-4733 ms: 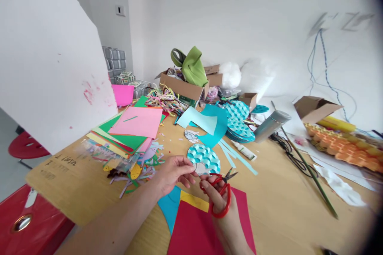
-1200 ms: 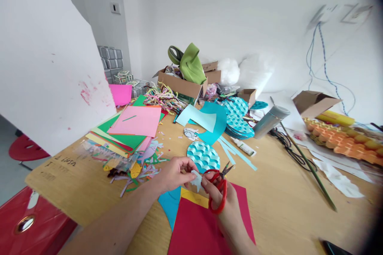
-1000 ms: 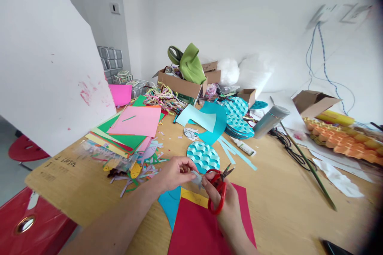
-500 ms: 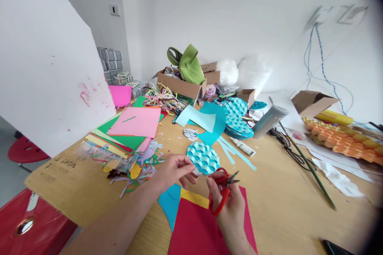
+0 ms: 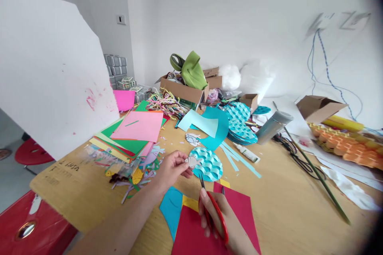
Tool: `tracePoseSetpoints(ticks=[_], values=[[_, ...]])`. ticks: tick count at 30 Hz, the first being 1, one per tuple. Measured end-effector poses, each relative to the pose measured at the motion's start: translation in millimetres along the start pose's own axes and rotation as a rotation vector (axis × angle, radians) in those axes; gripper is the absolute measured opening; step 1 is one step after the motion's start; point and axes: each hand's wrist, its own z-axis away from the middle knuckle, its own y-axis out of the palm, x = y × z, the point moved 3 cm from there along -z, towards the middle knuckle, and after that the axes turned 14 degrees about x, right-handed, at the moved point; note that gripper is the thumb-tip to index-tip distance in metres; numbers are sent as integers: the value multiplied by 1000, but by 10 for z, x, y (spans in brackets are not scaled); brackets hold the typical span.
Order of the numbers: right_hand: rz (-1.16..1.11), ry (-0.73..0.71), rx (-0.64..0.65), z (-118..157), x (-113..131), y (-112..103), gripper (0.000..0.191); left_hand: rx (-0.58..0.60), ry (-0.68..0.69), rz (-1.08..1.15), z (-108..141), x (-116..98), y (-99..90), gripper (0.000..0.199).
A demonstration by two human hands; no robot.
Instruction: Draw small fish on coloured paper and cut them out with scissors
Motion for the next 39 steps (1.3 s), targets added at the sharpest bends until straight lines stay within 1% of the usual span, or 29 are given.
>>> tracePoseSetpoints(ticks=[5,11,14,18,24,29,33,39], values=[[-2,59,31,-13,-22,18,61,31,-31,36,17,17,22,45],[-21,47,37,-21,-24,29,59,88,-80,34,22,73,34,54],[-22,59,37,-26,-30,39,60,77,-92,19,7,101,23,56],[-22,55,42,-41,-43,44,61,44,-100,16,-5,112,11,52],[-23,70,63,-58,-69,46,62,38,-163,42,-3,130,10,46],[8,85,72,-74,-87,37,65,13,-173,80,11,121,-7,40],[47,115,95,-100,-117,22,69,22,-184,96,21,122,20,38],[62,109,115,-109,-121,18,70,37,-195,107,18,162,55,39]])
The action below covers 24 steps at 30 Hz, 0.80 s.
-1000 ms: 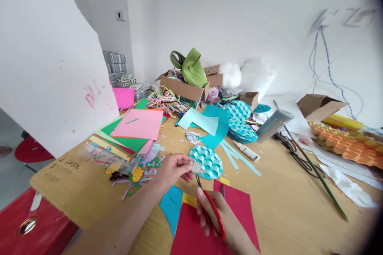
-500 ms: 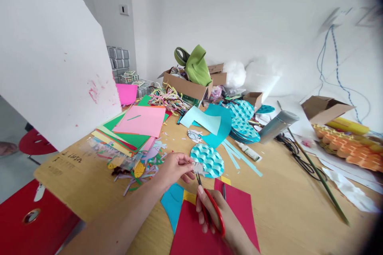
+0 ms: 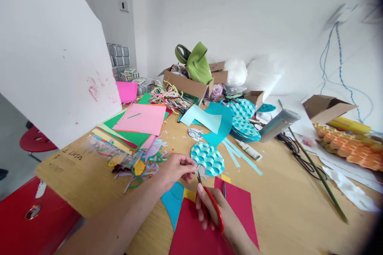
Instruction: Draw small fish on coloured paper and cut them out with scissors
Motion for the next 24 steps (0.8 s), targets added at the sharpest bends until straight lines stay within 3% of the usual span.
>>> tracePoseSetpoints(ticks=[24], values=[[41,9,-17,16,23,7,71,-2,-23,-33,28,-19,32,44]])
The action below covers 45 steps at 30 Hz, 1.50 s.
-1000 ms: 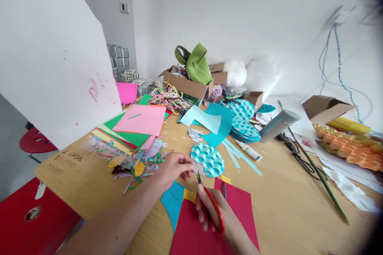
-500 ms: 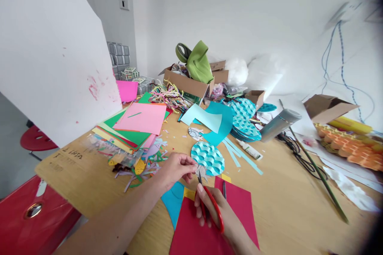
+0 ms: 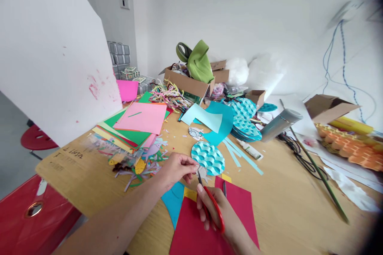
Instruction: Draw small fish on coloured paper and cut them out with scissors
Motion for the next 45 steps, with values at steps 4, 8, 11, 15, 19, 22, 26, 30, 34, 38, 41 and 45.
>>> tracePoseSetpoints(ticks=[4,8,11,15,19,22,26,30,34,38,41,45], values=[[-2,8,-1,0,-11,4,72,-3,3,-7,-2,2,-1,47],[1,-4,-3,-9,-12,4,72,2,7,-14,-7,-2,-2,48],[-11,-33,9,-17,0,11,70,4,8,-34,-11,5,1,47],[-34,-37,17,-9,12,28,69,24,0,-68,-12,28,9,43],[-25,-15,0,8,15,29,70,30,-5,-87,-10,47,1,41],[-3,-2,-7,12,14,24,70,27,0,-89,-8,49,-6,41],[15,1,-9,12,15,20,69,25,7,-93,-7,40,1,41],[1,-24,0,-6,2,22,69,26,29,-91,-18,36,8,43],[-30,-64,2,-25,-14,27,69,1,66,-84,-32,40,-13,44],[-33,-41,-12,-13,-11,37,69,-4,80,-98,-38,40,-30,43],[-31,-45,-13,2,0,39,68,0,78,-94,-36,36,-28,44],[-34,-60,-2,1,-3,28,68,3,61,-92,-37,39,-20,44]])
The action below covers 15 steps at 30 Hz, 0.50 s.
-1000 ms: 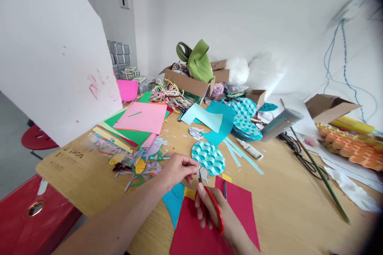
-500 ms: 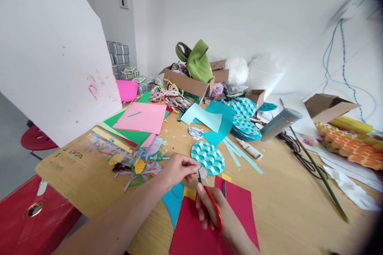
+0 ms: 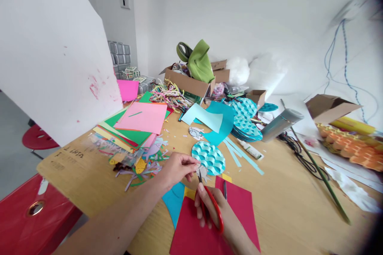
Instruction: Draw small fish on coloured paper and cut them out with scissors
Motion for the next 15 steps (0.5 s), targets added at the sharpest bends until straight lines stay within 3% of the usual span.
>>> tracePoseSetpoints(ticks=[15], values=[[28,63,-7,16,20,-18,68,-14,19,25,-9,27,-23,46]])
